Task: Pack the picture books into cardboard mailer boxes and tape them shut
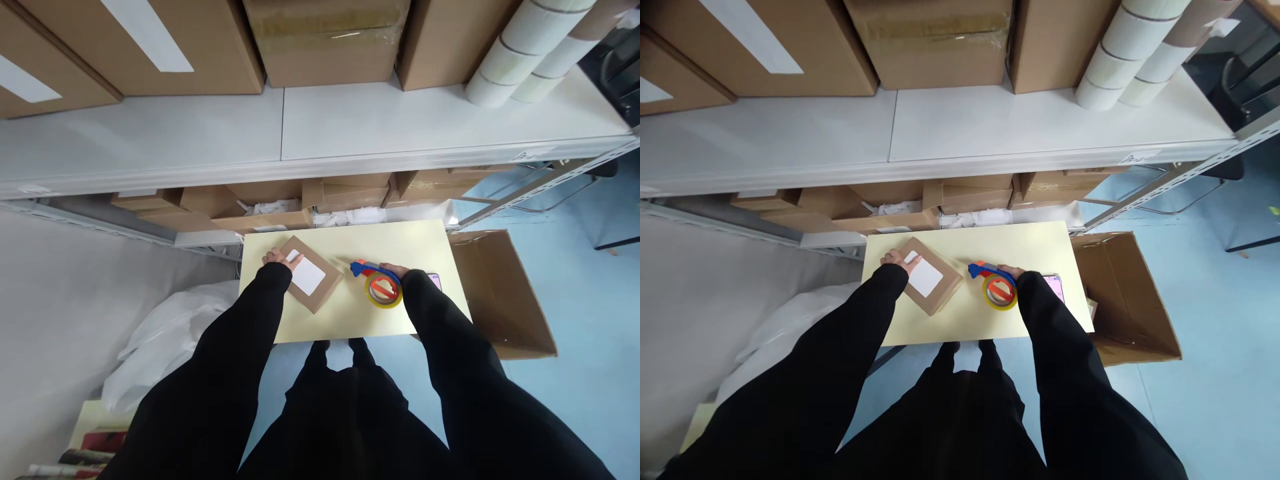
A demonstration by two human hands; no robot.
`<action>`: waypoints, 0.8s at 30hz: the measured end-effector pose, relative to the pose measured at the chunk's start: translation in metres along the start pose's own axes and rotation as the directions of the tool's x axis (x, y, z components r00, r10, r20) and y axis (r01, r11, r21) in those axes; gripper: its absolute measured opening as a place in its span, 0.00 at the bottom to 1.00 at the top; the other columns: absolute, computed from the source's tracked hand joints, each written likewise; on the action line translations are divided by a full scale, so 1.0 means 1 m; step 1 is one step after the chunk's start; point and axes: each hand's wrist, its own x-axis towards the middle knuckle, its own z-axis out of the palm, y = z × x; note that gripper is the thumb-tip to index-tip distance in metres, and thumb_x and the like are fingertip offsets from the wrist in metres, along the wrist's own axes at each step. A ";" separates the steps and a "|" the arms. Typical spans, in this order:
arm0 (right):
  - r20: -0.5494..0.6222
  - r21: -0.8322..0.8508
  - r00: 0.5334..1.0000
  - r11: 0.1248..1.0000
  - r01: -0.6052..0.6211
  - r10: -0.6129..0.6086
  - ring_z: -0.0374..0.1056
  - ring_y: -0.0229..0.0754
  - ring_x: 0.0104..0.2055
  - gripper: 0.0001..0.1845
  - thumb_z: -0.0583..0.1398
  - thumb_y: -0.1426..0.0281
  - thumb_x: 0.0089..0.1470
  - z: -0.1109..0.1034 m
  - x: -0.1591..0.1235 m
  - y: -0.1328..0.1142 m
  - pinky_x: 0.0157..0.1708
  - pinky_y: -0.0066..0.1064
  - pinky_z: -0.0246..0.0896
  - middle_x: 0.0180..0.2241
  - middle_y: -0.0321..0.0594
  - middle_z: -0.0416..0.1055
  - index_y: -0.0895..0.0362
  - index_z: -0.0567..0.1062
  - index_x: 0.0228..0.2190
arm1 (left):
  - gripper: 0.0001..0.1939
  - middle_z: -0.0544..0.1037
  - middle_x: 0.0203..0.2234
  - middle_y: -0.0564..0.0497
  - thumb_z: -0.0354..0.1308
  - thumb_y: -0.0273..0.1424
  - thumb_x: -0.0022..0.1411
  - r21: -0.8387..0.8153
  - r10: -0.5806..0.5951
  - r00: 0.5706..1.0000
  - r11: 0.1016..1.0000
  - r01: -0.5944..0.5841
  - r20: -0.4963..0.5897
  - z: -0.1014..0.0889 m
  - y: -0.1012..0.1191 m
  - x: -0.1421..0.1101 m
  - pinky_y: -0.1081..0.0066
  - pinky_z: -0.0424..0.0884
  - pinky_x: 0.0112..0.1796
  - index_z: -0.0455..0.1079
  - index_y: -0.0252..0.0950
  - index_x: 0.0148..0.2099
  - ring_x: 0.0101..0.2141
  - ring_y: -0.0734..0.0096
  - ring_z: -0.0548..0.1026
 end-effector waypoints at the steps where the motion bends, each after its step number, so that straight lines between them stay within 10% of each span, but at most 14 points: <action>1: 0.003 -0.046 1.000 0.999 -0.007 0.008 0.65 0.39 0.22 0.11 0.56 0.67 0.51 0.006 0.003 -0.009 0.28 0.29 0.64 0.17 0.40 0.70 0.62 0.74 0.25 | 0.41 0.65 0.44 0.33 0.41 0.58 0.49 -0.006 -0.042 0.999 0.999 0.042 0.001 0.001 -0.006 0.000 0.58 0.58 0.45 0.55 0.26 0.51 0.47 0.50 0.63; 6: -0.034 -0.222 0.997 0.972 -0.073 0.068 0.63 0.38 0.22 0.10 0.57 0.67 0.51 0.032 0.003 -0.035 0.27 0.28 0.61 0.16 0.38 0.69 0.60 0.74 0.24 | 0.40 0.66 0.44 0.31 0.40 0.56 0.51 -0.046 -0.144 0.990 0.989 0.143 -0.010 -0.002 -0.021 -0.010 0.51 0.57 0.44 0.55 0.27 0.52 0.47 0.45 0.64; 9: -0.076 -0.296 0.996 0.953 -0.063 0.042 0.61 0.38 0.21 0.12 0.56 0.68 0.52 0.039 -0.004 -0.039 0.26 0.28 0.58 0.15 0.38 0.68 0.61 0.74 0.24 | 0.31 0.55 0.55 0.34 0.43 0.44 0.57 0.020 0.158 0.987 0.987 -0.157 -0.032 -0.009 -0.016 -0.011 0.49 0.51 0.49 0.49 0.32 0.58 0.55 0.48 0.53; 15: -0.109 -0.313 0.994 0.948 -0.062 0.029 0.58 0.37 0.20 0.12 0.55 0.69 0.53 0.039 -0.012 -0.041 0.28 0.29 0.56 0.13 0.39 0.67 0.65 0.73 0.25 | 0.32 0.42 0.62 0.52 0.51 0.32 0.51 0.067 0.637 0.723 0.736 -0.673 0.267 -0.026 -0.004 0.003 0.54 0.46 0.53 0.51 0.47 0.59 0.60 0.57 0.40; 20: -0.122 -0.326 0.992 0.944 -0.053 0.014 0.59 0.38 0.19 0.11 0.55 0.70 0.52 0.036 -0.009 -0.042 0.27 0.29 0.56 0.12 0.37 0.66 0.62 0.73 0.24 | 0.48 0.45 0.61 0.48 0.62 0.49 0.33 -0.017 0.635 0.663 0.727 -0.686 0.397 -0.036 -0.010 0.001 0.46 0.39 0.53 0.53 0.45 0.59 0.59 0.45 0.36; 24: -0.156 -0.350 0.987 0.933 -0.086 0.032 0.58 0.38 0.17 0.11 0.57 0.67 0.50 0.034 -0.009 -0.043 0.24 0.29 0.54 0.11 0.37 0.64 0.59 0.72 0.20 | 0.43 0.53 0.59 0.48 0.65 0.49 0.31 -0.055 0.650 0.609 0.703 -0.709 0.455 -0.038 -0.016 -0.005 0.39 0.35 0.50 0.60 0.51 0.53 0.59 0.45 0.36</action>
